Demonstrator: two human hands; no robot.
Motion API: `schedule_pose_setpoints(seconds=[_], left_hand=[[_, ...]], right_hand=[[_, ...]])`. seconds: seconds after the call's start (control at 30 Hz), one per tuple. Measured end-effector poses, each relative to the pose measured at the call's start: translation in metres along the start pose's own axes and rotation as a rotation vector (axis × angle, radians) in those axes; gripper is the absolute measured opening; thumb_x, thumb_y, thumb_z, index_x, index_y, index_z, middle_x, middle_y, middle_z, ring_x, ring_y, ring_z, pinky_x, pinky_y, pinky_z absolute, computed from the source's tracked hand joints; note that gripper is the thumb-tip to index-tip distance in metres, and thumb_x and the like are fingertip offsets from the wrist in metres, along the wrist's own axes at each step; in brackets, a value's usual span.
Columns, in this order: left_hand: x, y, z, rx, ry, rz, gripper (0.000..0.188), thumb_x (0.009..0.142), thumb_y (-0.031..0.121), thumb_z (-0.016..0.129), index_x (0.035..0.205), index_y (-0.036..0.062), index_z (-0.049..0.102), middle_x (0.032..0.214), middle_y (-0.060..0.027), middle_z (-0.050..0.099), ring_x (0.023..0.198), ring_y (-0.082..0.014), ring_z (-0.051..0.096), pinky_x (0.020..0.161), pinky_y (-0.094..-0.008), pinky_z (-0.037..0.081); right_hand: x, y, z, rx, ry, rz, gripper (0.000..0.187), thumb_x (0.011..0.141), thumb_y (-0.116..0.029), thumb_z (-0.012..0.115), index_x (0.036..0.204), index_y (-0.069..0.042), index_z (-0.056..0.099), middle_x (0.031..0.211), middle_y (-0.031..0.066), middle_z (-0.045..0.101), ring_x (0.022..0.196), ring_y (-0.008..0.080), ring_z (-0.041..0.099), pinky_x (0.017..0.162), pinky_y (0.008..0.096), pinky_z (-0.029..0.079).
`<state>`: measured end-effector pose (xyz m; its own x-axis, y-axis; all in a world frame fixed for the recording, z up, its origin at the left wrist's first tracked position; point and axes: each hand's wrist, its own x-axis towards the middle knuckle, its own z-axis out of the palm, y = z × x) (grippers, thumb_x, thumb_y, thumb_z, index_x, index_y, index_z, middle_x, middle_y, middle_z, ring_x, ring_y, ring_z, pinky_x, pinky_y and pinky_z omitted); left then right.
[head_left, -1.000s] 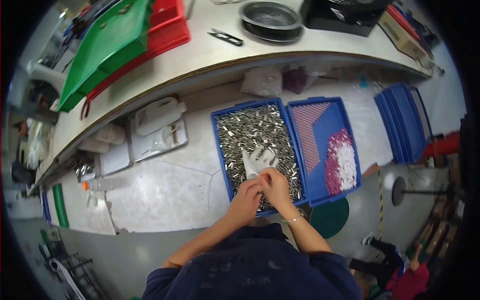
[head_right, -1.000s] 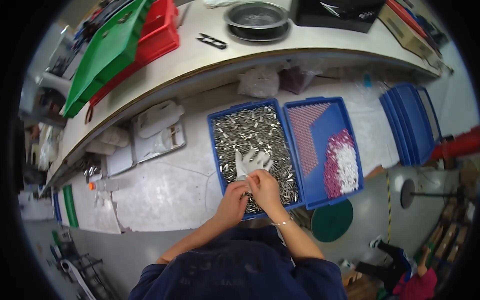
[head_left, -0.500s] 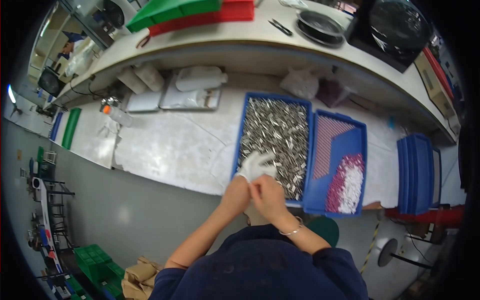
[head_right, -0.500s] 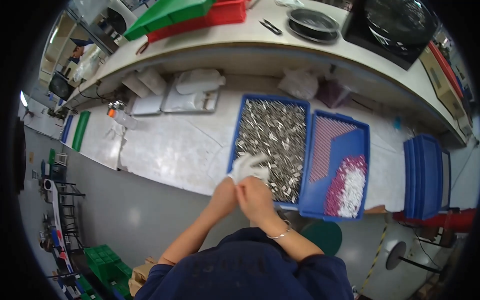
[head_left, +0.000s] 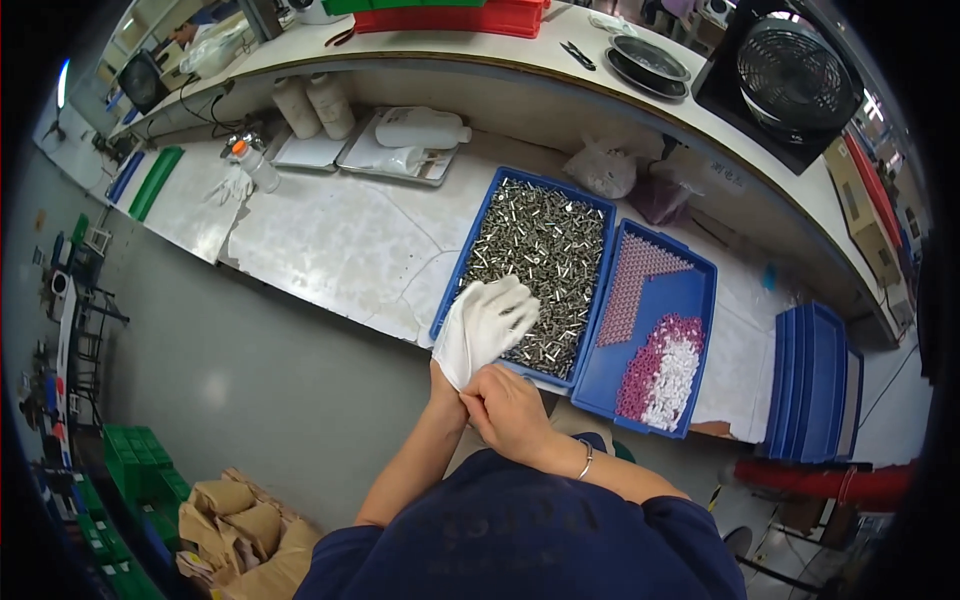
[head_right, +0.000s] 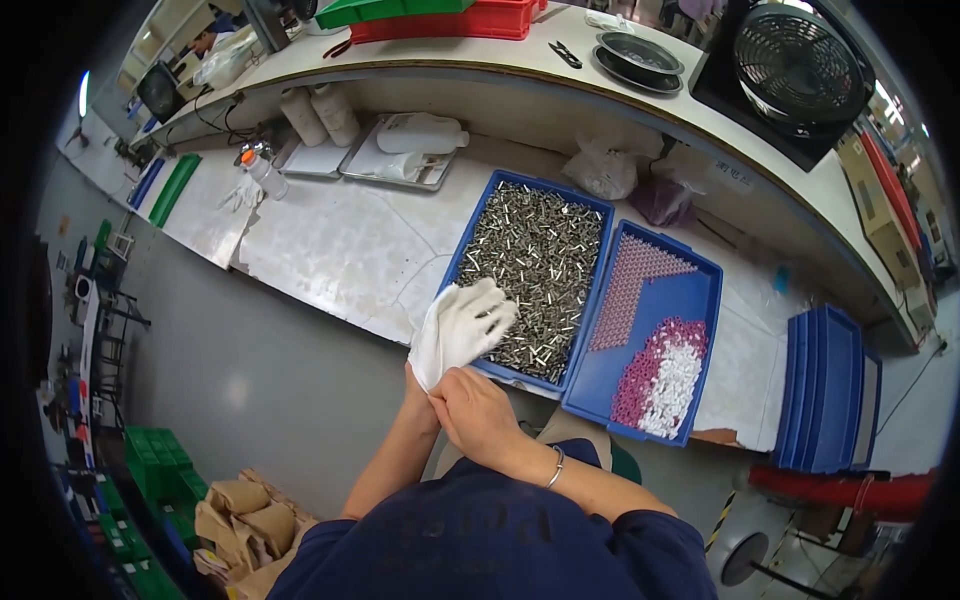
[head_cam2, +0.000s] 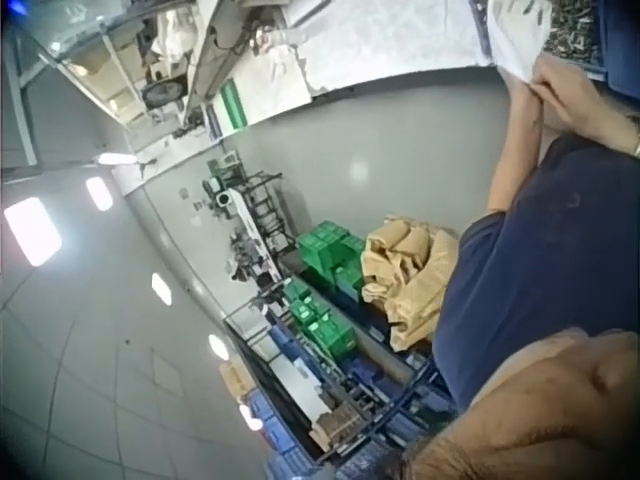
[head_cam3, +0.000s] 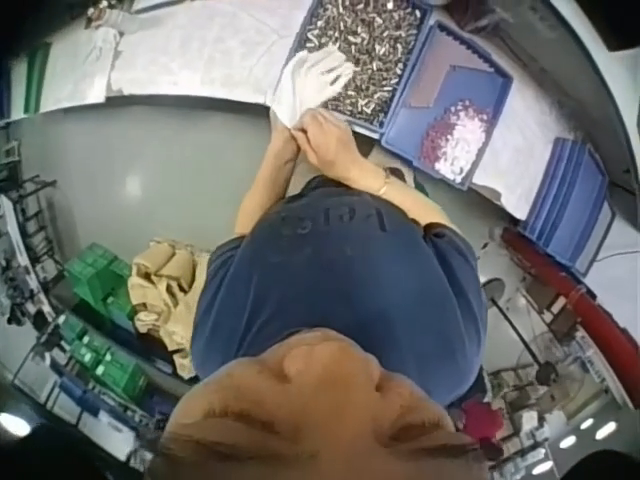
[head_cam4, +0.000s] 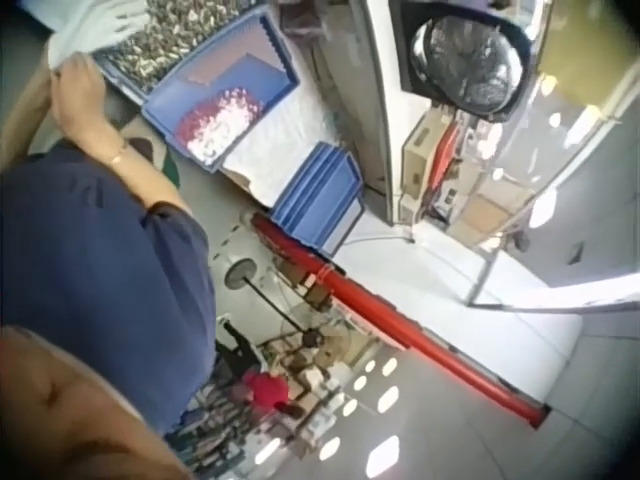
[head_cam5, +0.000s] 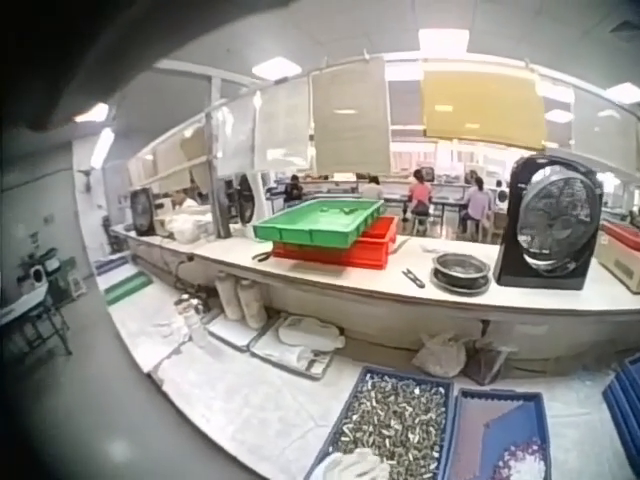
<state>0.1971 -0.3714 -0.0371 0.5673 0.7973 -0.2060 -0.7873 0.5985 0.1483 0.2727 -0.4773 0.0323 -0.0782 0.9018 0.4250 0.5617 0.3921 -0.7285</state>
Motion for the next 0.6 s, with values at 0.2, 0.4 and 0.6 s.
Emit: schedule_pose_setpoints(seconds=[0.2,0.4,0.6], left_hand=[[0.056,-0.042,0.02,-0.199,-0.481,-0.414,0.055,0.107,0.039,0.039,0.149,0.0036,0.038,0.156,-0.0263,0.033,0.138,-0.0459,0.037,0.118,-0.0588,0.026],[0.089,-0.108,0.064,-0.294,-0.126,-0.406,0.046,0.106,0.041,0.046,0.138,0.0091,0.046,0.145,-0.0257,0.047,0.135,-0.0453,0.041,0.116,-0.0574,0.027],[0.146,-0.161,0.071,-0.012,-0.21,-0.448,0.05,0.104,0.046,0.048,0.137,0.009,0.047,0.144,-0.0209,0.049,0.13,-0.0375,0.047,0.11,-0.0548,0.035]], right_hand=[[-0.01,0.061,-0.044,0.056,-0.065,-0.022,0.013,0.085,0.0,0.064,0.091,-0.006,0.055,0.085,0.0079,0.057,0.073,0.0256,0.054,0.07,0.0326,0.045],[-0.005,0.111,-0.098,-0.101,0.126,-0.094,0.011,0.087,-0.005,0.064,0.093,-0.006,0.055,0.086,0.0084,0.058,0.074,0.0267,0.054,0.072,0.0346,0.046],[-0.013,0.136,-0.143,0.031,0.214,0.142,0.009,0.088,-0.006,0.062,0.093,-0.005,0.055,0.09,0.0095,0.06,0.078,0.0277,0.057,0.074,0.0376,0.046]])
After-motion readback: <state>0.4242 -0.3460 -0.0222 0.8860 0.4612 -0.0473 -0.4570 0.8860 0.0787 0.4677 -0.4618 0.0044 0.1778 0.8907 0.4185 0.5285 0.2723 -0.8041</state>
